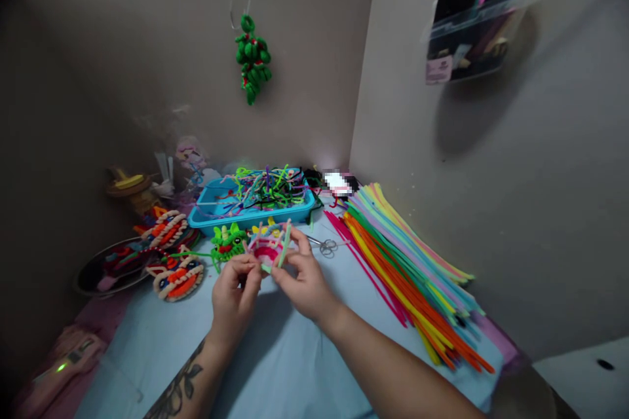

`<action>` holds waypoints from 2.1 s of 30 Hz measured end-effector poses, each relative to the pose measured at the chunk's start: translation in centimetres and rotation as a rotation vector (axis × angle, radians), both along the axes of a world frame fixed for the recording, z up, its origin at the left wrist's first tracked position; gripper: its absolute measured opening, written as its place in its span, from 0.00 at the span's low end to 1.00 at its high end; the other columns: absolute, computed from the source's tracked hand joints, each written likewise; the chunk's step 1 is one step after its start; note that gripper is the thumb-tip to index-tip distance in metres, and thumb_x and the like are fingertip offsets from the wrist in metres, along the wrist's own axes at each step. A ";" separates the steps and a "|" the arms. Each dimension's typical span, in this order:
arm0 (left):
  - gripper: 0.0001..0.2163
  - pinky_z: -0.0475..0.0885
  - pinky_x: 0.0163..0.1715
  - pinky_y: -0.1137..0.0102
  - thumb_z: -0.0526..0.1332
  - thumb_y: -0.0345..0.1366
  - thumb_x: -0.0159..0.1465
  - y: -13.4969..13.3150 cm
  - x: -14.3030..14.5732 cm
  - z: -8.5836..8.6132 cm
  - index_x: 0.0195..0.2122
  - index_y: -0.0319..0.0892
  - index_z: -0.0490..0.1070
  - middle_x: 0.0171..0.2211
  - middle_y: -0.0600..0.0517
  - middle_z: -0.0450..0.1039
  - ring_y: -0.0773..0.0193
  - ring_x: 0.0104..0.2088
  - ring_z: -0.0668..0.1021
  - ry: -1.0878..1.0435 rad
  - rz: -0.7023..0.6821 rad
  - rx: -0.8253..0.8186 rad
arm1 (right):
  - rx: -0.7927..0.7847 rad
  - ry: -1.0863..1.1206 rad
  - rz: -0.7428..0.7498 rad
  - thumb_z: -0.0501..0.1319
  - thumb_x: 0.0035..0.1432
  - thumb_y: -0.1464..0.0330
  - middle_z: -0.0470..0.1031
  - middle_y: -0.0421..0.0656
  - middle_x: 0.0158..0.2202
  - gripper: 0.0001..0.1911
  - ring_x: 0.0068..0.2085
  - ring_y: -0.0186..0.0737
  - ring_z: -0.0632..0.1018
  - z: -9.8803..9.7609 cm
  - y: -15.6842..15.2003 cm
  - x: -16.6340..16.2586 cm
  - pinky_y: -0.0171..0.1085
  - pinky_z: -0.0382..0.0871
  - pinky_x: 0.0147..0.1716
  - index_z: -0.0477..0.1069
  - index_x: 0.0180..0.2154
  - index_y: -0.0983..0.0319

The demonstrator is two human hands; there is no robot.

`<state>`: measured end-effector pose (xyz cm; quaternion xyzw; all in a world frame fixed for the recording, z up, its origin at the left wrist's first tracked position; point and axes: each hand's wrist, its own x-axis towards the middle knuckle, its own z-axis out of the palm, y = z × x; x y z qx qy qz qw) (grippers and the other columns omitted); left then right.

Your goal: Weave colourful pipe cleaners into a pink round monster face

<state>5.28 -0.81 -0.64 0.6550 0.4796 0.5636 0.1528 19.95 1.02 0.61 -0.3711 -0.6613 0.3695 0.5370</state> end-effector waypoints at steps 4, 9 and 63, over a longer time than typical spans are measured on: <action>0.06 0.69 0.27 0.74 0.55 0.35 0.63 0.2 0.1 0.3 0.29 0.43 0.62 0.28 0.54 0.69 0.67 0.27 0.73 -0.038 -0.001 -0.104 | 0.117 -0.065 -0.143 0.61 0.53 0.68 0.56 0.41 0.61 0.05 0.62 0.50 0.59 -0.1 -0.7 0.4 0.48 0.55 0.60 0.76 0.28 0.57; 0.07 0.67 0.25 0.73 0.55 0.38 0.63 0.7 -0.3 0.0 0.30 0.42 0.64 0.25 0.55 0.69 0.67 0.24 0.72 -0.090 -0.027 -0.294 | 0.302 -0.203 -0.149 0.60 0.52 0.71 0.59 0.44 0.58 0.05 0.60 0.52 0.61 -0.2 -1.2 0.6 0.51 0.56 0.59 0.74 0.30 0.56; 0.05 0.65 0.27 0.73 0.60 0.33 0.59 -0.1 0.8 0.7 0.28 0.41 0.75 0.29 0.51 0.69 0.65 0.30 0.72 -0.007 -0.192 -0.154 | 0.243 -0.437 -0.240 0.54 0.56 0.73 0.62 0.48 0.55 0.09 0.60 0.52 0.59 -2.0 1.0 -0.2 0.56 0.53 0.58 0.72 0.29 0.60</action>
